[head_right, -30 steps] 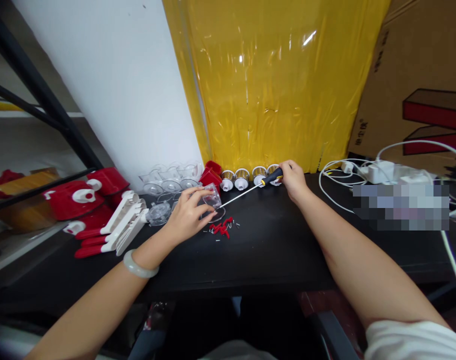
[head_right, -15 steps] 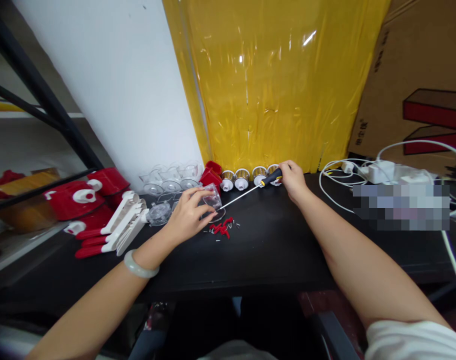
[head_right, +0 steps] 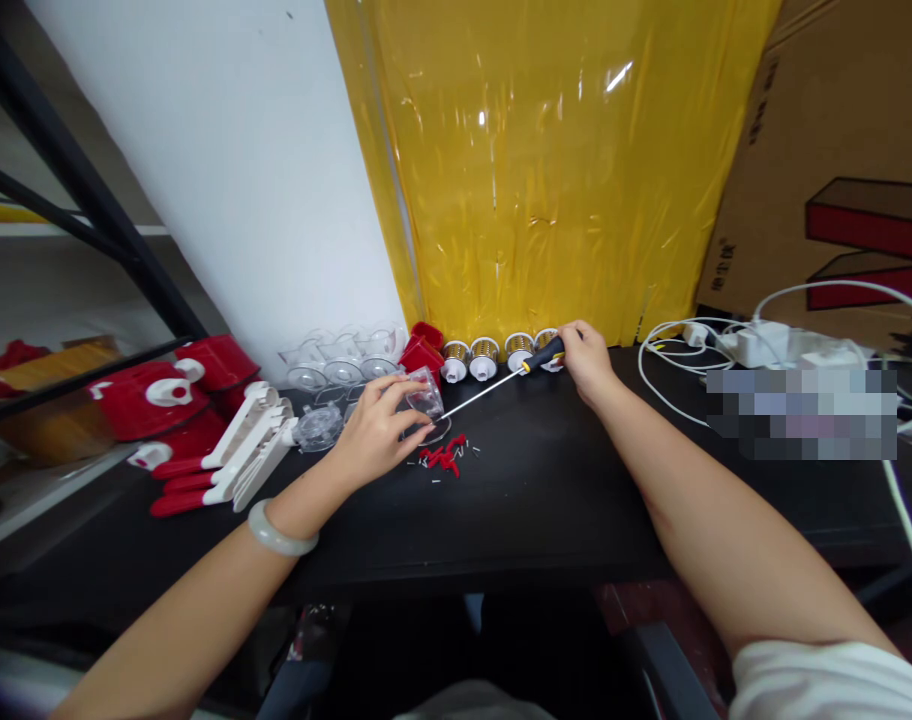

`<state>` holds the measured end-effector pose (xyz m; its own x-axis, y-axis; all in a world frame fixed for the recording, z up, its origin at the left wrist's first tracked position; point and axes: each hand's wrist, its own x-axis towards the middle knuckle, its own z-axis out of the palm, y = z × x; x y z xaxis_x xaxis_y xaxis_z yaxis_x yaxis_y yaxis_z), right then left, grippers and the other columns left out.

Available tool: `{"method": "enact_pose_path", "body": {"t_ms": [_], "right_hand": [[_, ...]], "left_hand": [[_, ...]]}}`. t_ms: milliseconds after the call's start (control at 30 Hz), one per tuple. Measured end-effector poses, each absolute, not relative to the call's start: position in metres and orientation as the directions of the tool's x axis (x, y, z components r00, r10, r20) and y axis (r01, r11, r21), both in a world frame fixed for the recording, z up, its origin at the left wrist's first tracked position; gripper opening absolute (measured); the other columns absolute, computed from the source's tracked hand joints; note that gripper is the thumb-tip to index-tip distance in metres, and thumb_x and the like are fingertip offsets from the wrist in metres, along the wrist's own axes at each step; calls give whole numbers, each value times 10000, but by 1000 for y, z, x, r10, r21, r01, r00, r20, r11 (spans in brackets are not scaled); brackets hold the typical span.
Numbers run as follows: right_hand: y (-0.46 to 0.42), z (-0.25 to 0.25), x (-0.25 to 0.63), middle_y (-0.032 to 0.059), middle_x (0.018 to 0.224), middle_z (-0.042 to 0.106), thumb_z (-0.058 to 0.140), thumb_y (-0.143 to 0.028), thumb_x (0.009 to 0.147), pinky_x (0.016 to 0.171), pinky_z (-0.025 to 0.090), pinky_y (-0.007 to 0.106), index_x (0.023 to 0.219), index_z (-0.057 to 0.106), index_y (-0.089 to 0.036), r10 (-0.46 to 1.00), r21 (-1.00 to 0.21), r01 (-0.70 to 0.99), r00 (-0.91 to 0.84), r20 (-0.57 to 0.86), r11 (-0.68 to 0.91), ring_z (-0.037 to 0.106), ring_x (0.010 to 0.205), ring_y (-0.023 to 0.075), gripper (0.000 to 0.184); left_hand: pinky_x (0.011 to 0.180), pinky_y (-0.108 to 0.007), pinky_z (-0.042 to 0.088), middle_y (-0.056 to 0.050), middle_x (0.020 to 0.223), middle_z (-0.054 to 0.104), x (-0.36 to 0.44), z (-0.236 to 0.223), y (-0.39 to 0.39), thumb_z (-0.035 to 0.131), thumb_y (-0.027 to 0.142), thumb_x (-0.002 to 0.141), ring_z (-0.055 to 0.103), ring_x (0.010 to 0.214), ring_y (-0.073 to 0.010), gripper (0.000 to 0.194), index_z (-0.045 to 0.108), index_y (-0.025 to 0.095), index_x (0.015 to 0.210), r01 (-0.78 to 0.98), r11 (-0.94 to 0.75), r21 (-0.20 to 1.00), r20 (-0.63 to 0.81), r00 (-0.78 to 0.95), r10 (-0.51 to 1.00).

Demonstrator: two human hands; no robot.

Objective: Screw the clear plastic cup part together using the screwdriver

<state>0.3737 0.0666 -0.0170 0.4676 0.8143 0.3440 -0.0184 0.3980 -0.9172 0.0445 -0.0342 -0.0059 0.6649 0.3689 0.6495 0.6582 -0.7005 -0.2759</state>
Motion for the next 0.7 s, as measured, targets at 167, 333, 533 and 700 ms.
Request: {"method": "enact_pose_path", "body": {"t_ms": [167, 333, 533, 700], "right_hand": [[65, -17, 373, -25, 626, 462, 569, -260, 684, 422, 359, 241, 645, 537, -221, 815, -918, -29, 470, 337, 396, 450, 535, 124, 64], [63, -15, 372, -26, 628, 475, 570, -261, 681, 429, 363, 241, 641, 538, -219, 818, -917, -35, 468, 336, 397, 453, 534, 122, 66], [62, -13, 372, -33, 606, 470, 561, -271, 668, 425, 367, 224, 639, 526, -215, 811, -920, -12, 475, 341, 393, 459, 534, 119, 72], [60, -14, 372, -32, 591, 487, 564, -309, 663, 432, 372, 226, 650, 543, -214, 808, -923, 80, 459, 370, 377, 453, 522, 117, 97]], "left_hand": [[1035, -525, 486, -126, 1275, 639, 44, -6, -35, 687, 247, 907, 484, 1260, -330, 107, 752, 178, 858, 659, -699, -277, 646, 666, 372], [1033, -526, 489, -127, 1268, 647, 45, -5, -36, 674, 259, 919, 488, 1254, -336, 140, 753, 167, 849, 657, -697, -287, 647, 670, 365], [1033, -527, 492, -122, 1260, 646, 46, -4, -37, 671, 260, 921, 494, 1254, -337, 147, 759, 171, 843, 657, -698, -284, 640, 672, 372], [1046, -536, 479, -120, 1290, 637, 45, -6, -35, 675, 268, 918, 475, 1276, -342, 147, 771, 181, 848, 649, -708, -277, 609, 689, 394]]}}
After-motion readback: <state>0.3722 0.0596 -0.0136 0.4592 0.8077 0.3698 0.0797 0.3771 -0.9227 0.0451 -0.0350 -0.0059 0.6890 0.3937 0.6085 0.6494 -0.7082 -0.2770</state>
